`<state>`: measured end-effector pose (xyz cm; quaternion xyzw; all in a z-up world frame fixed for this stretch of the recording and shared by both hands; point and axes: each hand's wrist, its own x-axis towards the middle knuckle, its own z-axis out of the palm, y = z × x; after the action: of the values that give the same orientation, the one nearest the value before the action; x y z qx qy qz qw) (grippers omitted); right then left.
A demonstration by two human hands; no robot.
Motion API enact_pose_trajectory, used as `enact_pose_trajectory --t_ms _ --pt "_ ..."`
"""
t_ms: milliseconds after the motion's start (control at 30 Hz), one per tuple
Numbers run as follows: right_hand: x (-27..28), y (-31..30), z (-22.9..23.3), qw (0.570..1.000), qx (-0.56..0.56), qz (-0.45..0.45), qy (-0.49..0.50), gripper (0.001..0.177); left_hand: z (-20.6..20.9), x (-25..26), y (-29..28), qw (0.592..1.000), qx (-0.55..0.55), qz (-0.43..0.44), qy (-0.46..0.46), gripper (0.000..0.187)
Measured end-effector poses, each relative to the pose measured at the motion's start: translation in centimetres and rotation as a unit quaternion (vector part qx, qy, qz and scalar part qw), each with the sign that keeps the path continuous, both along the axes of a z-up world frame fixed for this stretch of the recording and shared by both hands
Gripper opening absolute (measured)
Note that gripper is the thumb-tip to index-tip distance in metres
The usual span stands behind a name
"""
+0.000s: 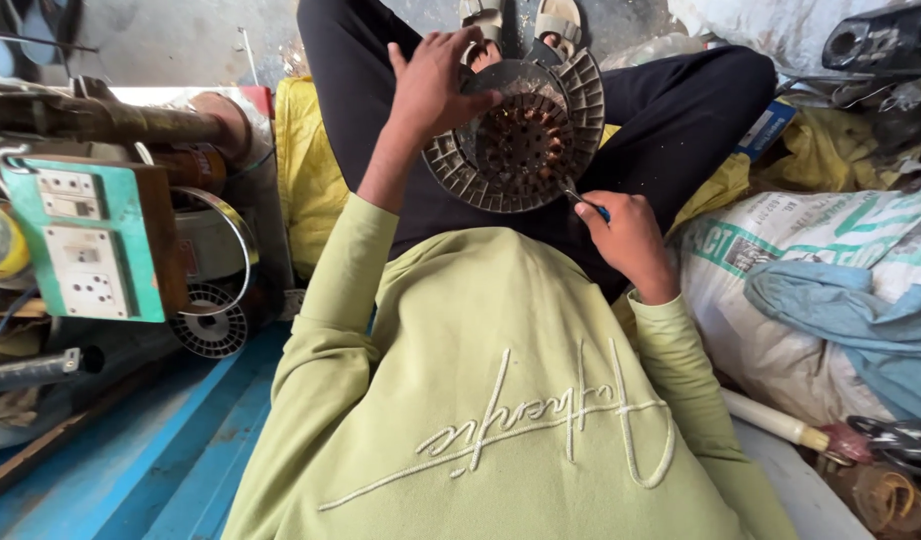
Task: Removing copper wire or components from an electric fan stator/motor using pliers and hands.
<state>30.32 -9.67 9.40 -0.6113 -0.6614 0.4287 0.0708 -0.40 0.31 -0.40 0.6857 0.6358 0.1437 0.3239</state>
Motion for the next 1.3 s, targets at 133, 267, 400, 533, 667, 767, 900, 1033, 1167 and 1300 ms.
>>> enact_pose_trajectory --t_ms 133,267,400,533,667,767,900,1033,1167,1300 --pt "0.3 0.2 -1.5 0.996 0.07 0.053 0.03 0.022 0.4 -0.8 0.0 1.0 0.001 -0.006 -0.022 0.082" --pt "-0.2 0.8 -1.7 0.992 0.088 0.088 0.035 0.021 -0.9 -1.3 -0.1 0.994 0.031 -0.03 -0.097 0.069" --pt "-2.2 2.1 -0.1 0.99 0.092 0.103 0.013 0.019 -2.5 -0.6 0.5 0.994 0.038 -0.042 -0.091 0.059" --pt "-3.7 2.2 0.5 0.979 0.107 0.155 -0.078 0.017 -4.1 0.0 1.4 0.998 0.024 -0.039 -0.052 0.066" --pt "-3.7 0.8 -0.6 0.965 0.161 0.163 -0.125 0.02 -4.8 0.6 1.7 0.998 0.004 -0.047 -0.039 0.078" --pt "-4.4 1.8 0.3 0.959 0.138 0.18 -0.173 0.023 -5.2 0.8 1.5 0.998 0.001 -0.059 -0.033 0.08" --pt "-4.0 0.9 -0.9 0.961 0.165 0.177 -0.135 0.016 -5.8 1.0 1.6 0.998 -0.005 -0.067 -0.013 0.082" --pt "-4.2 0.5 -1.0 0.967 0.146 0.147 -0.148 0.02 -3.8 -1.0 1.6 0.994 -0.03 -0.075 -0.074 0.068" --pt "-4.2 0.7 -0.4 0.968 0.159 0.139 -0.137 0.019 -5.9 -1.2 1.6 0.979 -0.108 -0.04 -0.17 0.053" --pt "-3.9 1.1 -0.2 0.977 0.13 0.126 -0.111 0.017 -5.8 -1.0 1.1 0.983 -0.031 -0.071 -0.164 0.055"
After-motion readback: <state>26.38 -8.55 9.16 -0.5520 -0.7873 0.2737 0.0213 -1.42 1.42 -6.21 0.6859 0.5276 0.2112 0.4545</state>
